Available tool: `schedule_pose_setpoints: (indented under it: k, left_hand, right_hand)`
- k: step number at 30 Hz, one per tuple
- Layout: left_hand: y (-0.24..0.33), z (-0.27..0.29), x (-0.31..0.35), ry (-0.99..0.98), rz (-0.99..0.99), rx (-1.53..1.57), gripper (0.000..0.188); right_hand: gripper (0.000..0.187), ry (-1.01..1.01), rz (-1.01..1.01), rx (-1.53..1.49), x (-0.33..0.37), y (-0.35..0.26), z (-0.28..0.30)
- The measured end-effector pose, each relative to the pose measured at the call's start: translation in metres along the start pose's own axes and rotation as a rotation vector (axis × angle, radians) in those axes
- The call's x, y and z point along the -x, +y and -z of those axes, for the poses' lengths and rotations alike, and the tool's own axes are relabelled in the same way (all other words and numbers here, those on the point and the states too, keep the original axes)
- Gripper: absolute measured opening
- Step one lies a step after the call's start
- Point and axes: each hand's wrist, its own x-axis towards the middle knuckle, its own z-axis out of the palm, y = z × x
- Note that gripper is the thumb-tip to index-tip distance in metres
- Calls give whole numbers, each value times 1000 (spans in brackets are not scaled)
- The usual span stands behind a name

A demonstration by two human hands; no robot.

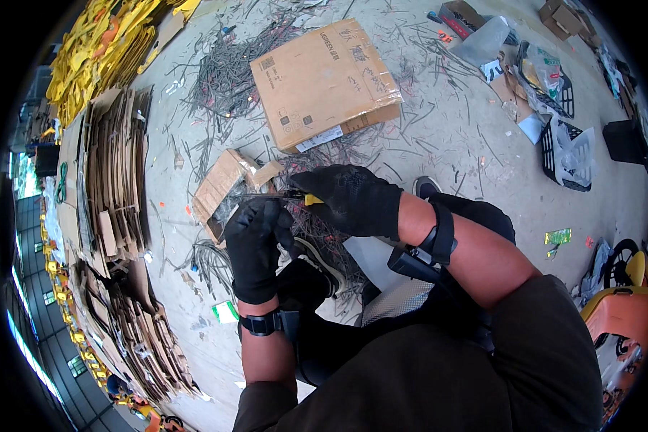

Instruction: The person sits on the floor and uses yellow-handled wire strippers to strip the insulation from black wires. They repeatedly pick up wires, strip them, and drop the pieces onto a pile on the floor.

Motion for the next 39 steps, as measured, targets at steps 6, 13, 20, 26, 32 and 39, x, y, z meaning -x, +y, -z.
schedule_pose_setpoints:
  k: [6,13,20,26,32,39]
  left_hand:
    - [-6,5,-1,-77,-63,128,28]
    - [-3,10,-1,-211,-186,-49,32]
    - [0,3,-1,-112,30,112,25]
    - [2,3,1,-66,38,34,20]
    - [8,-1,2,-35,18,-35,18]
    - [-1,4,1,-35,34,59,19]
  right_hand:
    - [41,-60,-144,-251,-2,-2,7]
    - [41,-160,-204,-321,-5,-5,16]
    - [40,-116,-164,-263,0,2,5]
    - [57,-35,-28,29,0,-6,5]
    - [55,49,80,223,-5,-8,7]
    - [57,115,142,296,-5,-7,4]
